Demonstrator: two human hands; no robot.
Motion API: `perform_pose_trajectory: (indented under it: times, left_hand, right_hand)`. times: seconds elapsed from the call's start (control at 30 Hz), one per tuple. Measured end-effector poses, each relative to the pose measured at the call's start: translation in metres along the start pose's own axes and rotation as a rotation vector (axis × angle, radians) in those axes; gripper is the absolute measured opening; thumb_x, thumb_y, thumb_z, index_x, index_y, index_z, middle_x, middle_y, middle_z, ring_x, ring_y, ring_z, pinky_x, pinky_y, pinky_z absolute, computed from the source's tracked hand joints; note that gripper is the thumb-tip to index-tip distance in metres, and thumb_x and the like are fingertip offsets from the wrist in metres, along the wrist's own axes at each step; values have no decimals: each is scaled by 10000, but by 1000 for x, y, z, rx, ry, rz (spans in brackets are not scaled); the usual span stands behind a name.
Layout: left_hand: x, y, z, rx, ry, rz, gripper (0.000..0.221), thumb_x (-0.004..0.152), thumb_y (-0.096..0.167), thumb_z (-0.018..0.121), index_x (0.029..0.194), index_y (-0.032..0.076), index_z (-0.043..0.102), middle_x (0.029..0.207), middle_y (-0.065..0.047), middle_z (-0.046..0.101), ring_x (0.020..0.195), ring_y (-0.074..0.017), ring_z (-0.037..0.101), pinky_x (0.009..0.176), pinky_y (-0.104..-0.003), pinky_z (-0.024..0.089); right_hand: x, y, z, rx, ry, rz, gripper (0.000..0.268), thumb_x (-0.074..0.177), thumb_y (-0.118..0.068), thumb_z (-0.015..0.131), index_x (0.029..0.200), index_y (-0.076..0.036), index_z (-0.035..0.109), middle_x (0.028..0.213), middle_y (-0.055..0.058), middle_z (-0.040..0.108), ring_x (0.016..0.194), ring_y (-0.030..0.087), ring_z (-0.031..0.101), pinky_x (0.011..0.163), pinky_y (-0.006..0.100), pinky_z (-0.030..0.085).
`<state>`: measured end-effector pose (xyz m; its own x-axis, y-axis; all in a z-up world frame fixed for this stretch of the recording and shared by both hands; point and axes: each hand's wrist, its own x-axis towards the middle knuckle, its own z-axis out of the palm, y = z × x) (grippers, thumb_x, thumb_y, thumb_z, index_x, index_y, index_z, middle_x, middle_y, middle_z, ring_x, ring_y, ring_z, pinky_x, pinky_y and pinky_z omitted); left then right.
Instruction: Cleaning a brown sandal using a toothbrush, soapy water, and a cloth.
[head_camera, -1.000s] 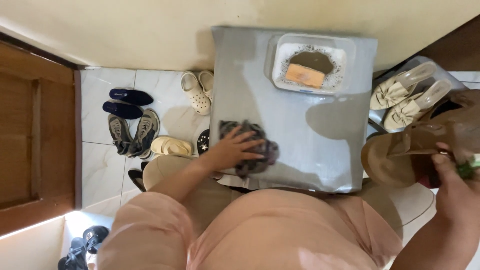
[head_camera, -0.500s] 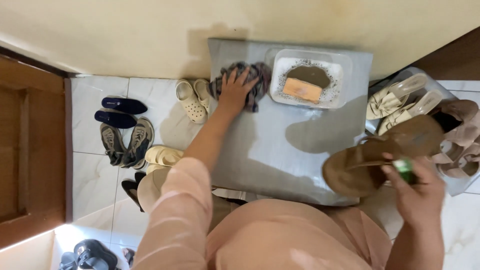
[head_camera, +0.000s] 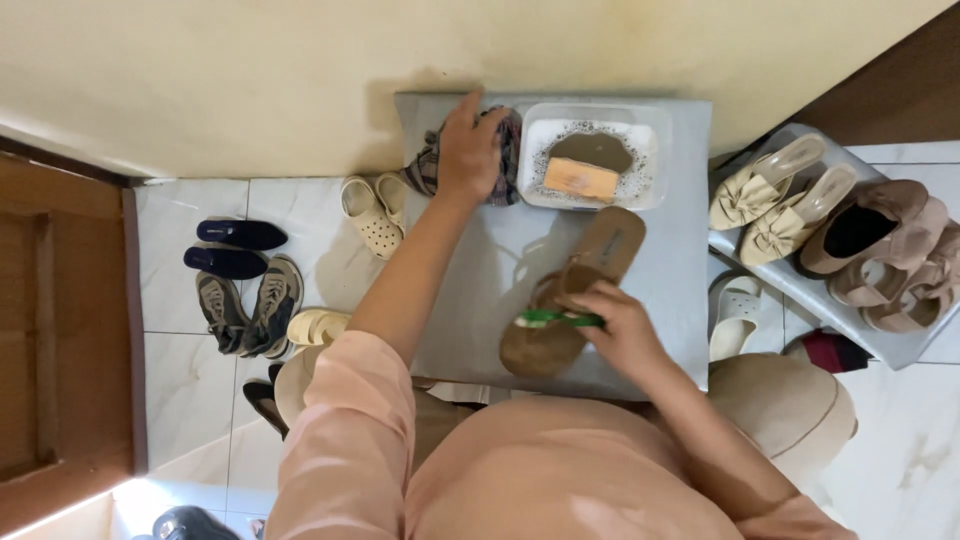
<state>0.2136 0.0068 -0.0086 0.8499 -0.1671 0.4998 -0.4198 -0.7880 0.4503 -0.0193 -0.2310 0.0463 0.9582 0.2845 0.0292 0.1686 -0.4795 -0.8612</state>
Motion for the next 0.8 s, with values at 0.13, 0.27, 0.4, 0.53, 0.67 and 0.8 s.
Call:
perform_pose_trajectory:
  times: [0.13, 0.27, 0.4, 0.53, 0.67, 0.8]
  left_hand:
    - [37, 84, -47, -443, -443, -614, 590, 971, 361, 474, 1475, 55, 450, 1547, -136, 452, 1443, -300, 408, 1181, -428, 327]
    - [19, 28, 73, 0, -451, 339, 284, 911, 227, 701, 1169, 134, 632, 1181, -95, 566, 1101, -312, 593, 889, -441, 556]
    - [24, 42, 101, 157, -536, 439, 128, 837, 169, 766, 878, 74, 692, 868, -95, 635, 814, -287, 632, 705, -397, 562]
    - [23, 30, 141, 363, -568, 543, 42, 837, 120, 697, 812, 98, 721, 806, -97, 654, 778, -298, 650, 675, -430, 552]
    - [23, 35, 169, 526, -640, 532, 148, 841, 97, 616, 860, 50, 754, 830, -156, 712, 742, -301, 693, 637, -438, 560]
    - [27, 57, 172, 509, -704, 290, 176, 901, 129, 607, 985, 55, 742, 1014, -159, 715, 830, -299, 722, 696, -390, 610]
  right_hand:
    - [-3, 13, 27, 10, 4, 24, 536, 703, 116, 711, 1198, -88, 743, 927, 23, 655, 774, 177, 633, 714, 278, 501]
    - [-15, 17, 32, 45, 82, 82, 395, 839, 8, 759, 1229, -48, 724, 1067, 185, 721, 990, 401, 701, 820, 471, 559]
    - [-26, 20, -1, 75, 105, 19, 758, 699, 120, 763, 1402, -135, 636, 1302, 157, 675, 1230, 434, 614, 1019, 573, 478]
    - [-67, 39, -65, 199, 158, 99, 512, 821, -41, 773, 1323, -119, 706, 1275, 137, 710, 1245, 357, 641, 1042, 508, 473]
    - [-126, 72, -118, 681, 119, 514, 458, 921, 1, 585, 1373, 12, 653, 1253, 173, 714, 910, 190, 481, 800, 340, 395]
    - [-157, 123, -122, 1177, 87, 397, 477, 964, 30, 515, 1437, 74, 555, 1261, 237, 657, 669, 141, 403, 652, 247, 386]
